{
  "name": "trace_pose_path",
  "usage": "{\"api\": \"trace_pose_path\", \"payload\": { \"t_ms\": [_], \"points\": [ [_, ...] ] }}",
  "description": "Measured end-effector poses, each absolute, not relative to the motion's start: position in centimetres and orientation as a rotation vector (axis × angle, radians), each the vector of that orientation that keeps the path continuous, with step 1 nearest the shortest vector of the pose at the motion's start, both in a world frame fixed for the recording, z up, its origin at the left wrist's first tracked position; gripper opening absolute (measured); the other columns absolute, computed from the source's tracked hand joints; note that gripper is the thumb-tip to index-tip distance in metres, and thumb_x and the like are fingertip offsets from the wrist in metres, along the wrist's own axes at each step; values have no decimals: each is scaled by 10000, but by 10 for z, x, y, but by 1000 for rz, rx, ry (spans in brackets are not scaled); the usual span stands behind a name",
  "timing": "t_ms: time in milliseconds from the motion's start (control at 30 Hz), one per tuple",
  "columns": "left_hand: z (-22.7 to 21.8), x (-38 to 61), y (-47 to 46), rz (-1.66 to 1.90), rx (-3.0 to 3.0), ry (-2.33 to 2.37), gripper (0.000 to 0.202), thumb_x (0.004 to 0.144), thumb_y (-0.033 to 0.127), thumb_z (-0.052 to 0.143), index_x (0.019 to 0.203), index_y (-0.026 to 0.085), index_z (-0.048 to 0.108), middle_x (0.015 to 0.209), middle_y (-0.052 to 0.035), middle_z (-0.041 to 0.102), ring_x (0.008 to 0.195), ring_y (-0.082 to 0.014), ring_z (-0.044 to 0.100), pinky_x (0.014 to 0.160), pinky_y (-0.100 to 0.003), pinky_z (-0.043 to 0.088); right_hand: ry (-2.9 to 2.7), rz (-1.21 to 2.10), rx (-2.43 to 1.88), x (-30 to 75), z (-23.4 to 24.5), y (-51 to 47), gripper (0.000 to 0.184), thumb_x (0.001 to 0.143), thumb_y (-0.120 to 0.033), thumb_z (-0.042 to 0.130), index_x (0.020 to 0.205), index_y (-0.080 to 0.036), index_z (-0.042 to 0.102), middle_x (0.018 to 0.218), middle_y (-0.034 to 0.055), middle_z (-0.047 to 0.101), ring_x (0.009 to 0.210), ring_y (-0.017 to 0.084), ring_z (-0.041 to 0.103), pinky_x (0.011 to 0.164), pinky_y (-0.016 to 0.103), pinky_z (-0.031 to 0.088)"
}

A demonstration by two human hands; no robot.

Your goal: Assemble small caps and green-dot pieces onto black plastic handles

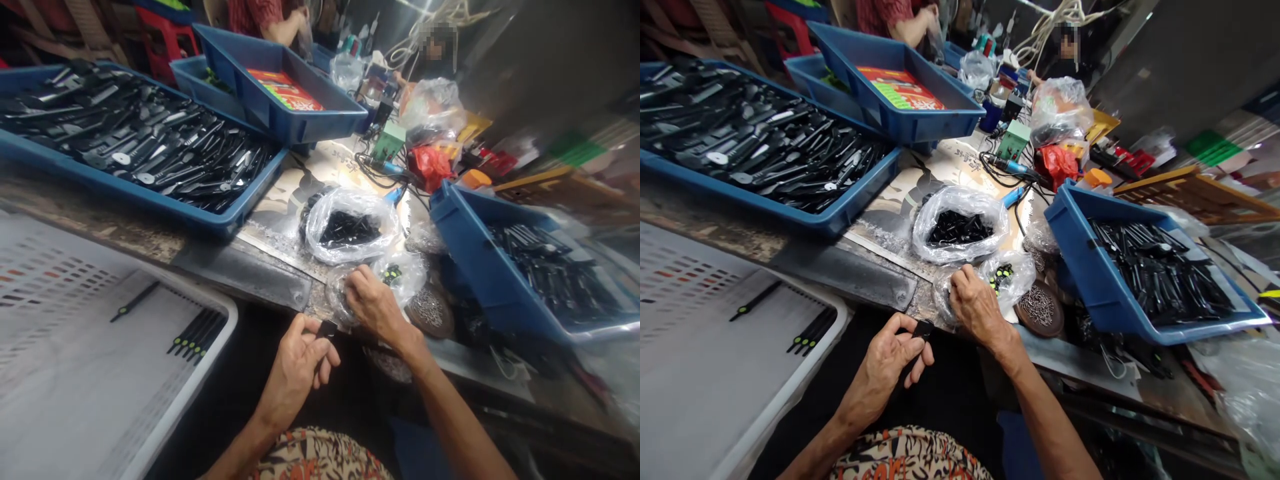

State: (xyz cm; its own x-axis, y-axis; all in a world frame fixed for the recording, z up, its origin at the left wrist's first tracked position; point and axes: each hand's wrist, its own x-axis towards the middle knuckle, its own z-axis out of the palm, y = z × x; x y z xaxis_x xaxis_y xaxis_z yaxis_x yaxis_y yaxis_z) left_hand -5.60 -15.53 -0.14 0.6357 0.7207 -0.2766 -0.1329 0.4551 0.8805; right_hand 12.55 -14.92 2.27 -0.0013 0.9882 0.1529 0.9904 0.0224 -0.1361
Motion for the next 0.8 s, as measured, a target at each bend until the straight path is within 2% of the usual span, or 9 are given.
{"api": "trace_pose_path", "payload": {
  "t_ms": [167, 300, 367, 567, 733, 800],
  "points": [
    [-3, -56, -157, 583, 960, 705, 141, 867, 278, 459, 912, 202, 349, 662, 22, 601, 457, -72, 459, 395, -172, 327, -1881, -45, -1870, 127, 16, -151, 119, 839, -96, 415, 779, -174, 482, 783, 41, 477, 691, 156, 476, 627, 261, 375],
    [-1, -55, -156, 595, 976, 700, 129, 874, 278, 457, 903, 205, 355, 688, 19, 599, 484, -69, 455, 422, -176, 331, -1631, 23, -1824, 123, 22, -156, 113, 844, -134, 435, 747, -180, 471, 693, 6, 467, 624, 135, 457, 594, 256, 370],
    [0, -54, -155, 602, 987, 712, 130, 875, 280, 462, 898, 204, 360, 697, 17, 596, 501, -67, 453, 435, -177, 327, -1448, 158, -1824, 118, 30, -161, 89, 842, -177, 471, 755, -176, 488, 657, -14, 463, 568, 113, 436, 551, 240, 366],
    [-1, -52, -155, 611, 1006, 709, 135, 873, 266, 465, 928, 205, 358, 698, 20, 591, 501, -66, 438, 452, -184, 321, -981, 880, -1645, 95, 41, -180, 131, 810, -288, 579, 792, -176, 514, 513, -78, 415, 411, 59, 367, 389, 176, 301],
    [-1, -51, -156, 617, 1056, 697, 101, 878, 242, 447, 921, 202, 364, 692, 25, 589, 503, -65, 430, 479, -193, 336, -828, 1026, -1530, 86, 32, -190, 194, 785, -302, 622, 892, -166, 535, 576, -70, 477, 389, 36, 382, 357, 153, 277],
    [1, -51, -157, 619, 1068, 702, 86, 880, 240, 440, 914, 201, 372, 694, 23, 588, 504, -65, 429, 483, -196, 340, -816, 1038, -1535, 85, 30, -192, 174, 793, -291, 613, 882, -153, 553, 532, -74, 464, 377, 31, 370, 360, 150, 259]
  ]
}}
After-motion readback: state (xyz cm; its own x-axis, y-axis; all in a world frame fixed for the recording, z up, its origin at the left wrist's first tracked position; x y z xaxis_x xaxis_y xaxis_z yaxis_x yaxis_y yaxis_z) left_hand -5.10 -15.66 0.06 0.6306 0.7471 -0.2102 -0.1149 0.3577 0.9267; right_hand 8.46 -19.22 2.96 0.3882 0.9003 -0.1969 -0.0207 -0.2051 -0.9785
